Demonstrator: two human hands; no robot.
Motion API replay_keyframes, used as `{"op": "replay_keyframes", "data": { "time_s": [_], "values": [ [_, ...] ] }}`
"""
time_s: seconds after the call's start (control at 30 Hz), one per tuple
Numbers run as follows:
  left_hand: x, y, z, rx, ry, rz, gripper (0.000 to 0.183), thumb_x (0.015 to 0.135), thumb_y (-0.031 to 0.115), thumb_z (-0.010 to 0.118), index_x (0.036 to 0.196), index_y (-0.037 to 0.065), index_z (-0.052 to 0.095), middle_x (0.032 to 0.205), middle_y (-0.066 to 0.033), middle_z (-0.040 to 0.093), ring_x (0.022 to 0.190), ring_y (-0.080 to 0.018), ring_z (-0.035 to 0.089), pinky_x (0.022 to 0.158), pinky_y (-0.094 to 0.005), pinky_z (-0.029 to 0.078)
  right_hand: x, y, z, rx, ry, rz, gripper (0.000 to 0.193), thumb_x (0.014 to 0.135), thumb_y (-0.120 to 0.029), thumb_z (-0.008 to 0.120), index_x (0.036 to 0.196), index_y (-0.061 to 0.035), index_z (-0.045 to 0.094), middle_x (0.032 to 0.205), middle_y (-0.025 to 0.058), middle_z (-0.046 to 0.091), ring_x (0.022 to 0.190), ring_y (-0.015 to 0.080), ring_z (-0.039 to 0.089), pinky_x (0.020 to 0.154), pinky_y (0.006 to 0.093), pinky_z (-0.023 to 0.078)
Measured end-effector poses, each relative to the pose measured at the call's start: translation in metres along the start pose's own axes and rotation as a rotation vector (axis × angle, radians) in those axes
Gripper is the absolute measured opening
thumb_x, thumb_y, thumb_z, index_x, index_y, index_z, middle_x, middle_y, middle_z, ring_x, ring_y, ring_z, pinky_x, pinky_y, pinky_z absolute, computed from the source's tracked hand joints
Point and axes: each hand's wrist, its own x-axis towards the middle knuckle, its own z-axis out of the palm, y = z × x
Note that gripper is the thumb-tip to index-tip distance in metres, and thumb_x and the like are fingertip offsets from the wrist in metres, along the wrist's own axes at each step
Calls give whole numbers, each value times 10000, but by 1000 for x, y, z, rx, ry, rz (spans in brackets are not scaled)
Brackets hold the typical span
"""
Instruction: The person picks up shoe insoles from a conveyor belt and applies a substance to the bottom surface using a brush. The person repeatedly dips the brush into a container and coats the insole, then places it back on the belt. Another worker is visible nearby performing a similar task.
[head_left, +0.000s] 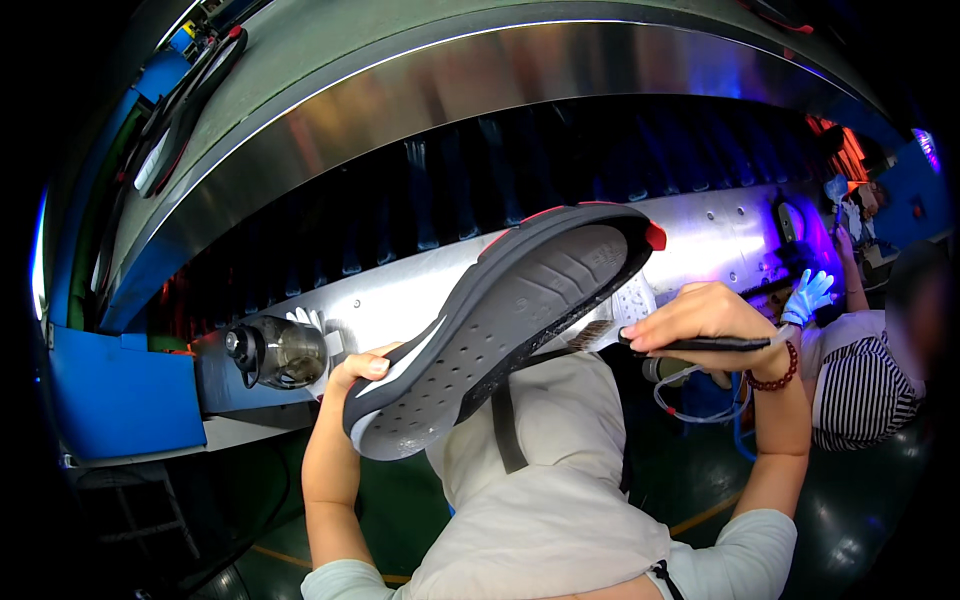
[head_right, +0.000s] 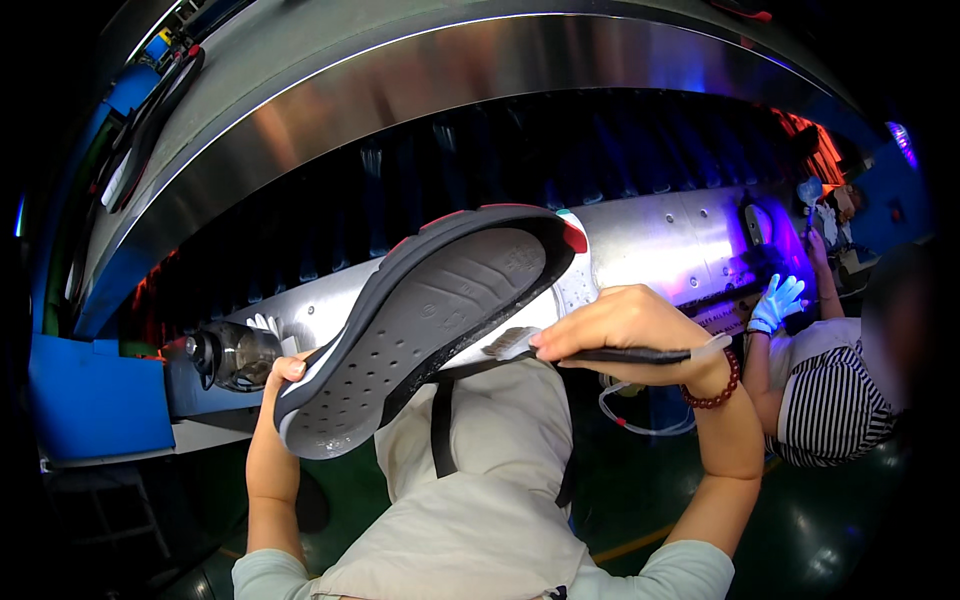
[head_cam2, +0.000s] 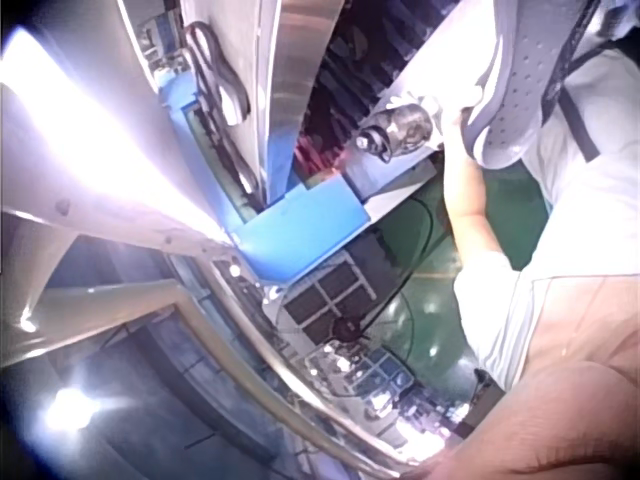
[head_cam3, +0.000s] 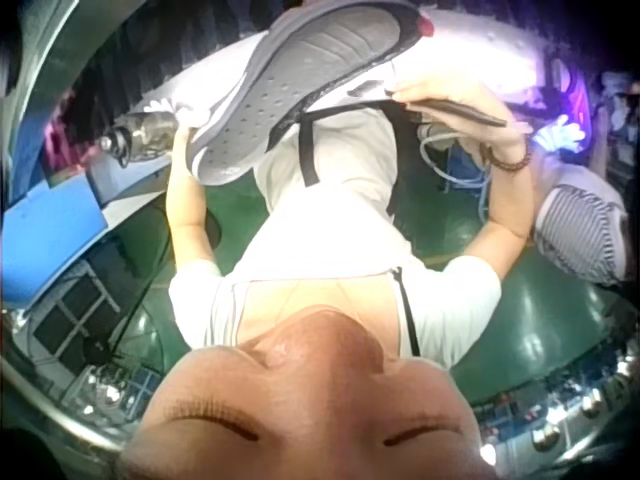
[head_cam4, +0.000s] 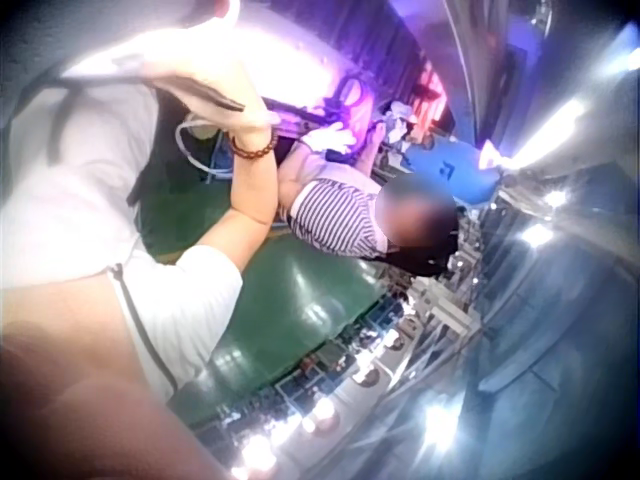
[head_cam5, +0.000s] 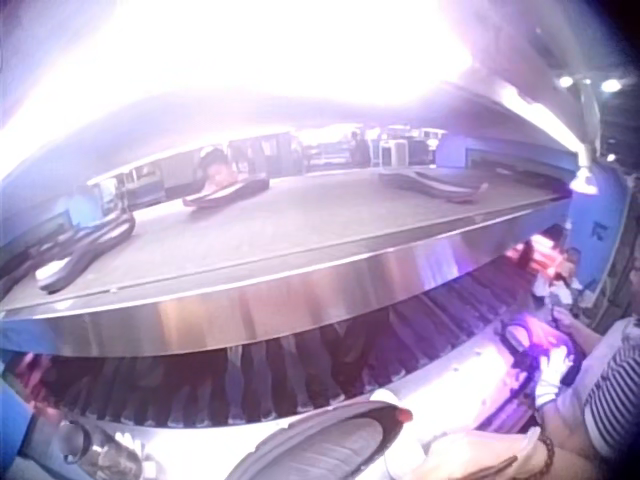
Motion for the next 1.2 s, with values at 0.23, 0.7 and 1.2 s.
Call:
{"op": "replay_keyframes", "data": {
  "time_s": [0.23,0.7,1.2],
  "values": [
    [32,-20,-12,-81,-19,8,407,778,318,508,1054,21,546,980,-105,592,828,-182,578,738,-293,455,41,16,69,536,208,21,215,683,-9,653,892,21,614,897,137,624,701,155,613,593,233,510],
    [65,-30,-10,-166,-39,99,411,784,328,498,1057,24,545,987,-103,591,834,-187,578,743,-301,454,28,42,134,621,599,402,208,746,-52,602,948,-4,599,892,98,605,743,124,568,673,217,455],
    [84,110,209,-246,-718,411,504,810,436,407,1087,25,499,1036,-122,559,890,-259,552,789,-387,434,-44,76,109,1325,1790,523,139,803,-115,563,939,-85,555,693,-33,519,426,45,390,375,156,323]
  ]
}}
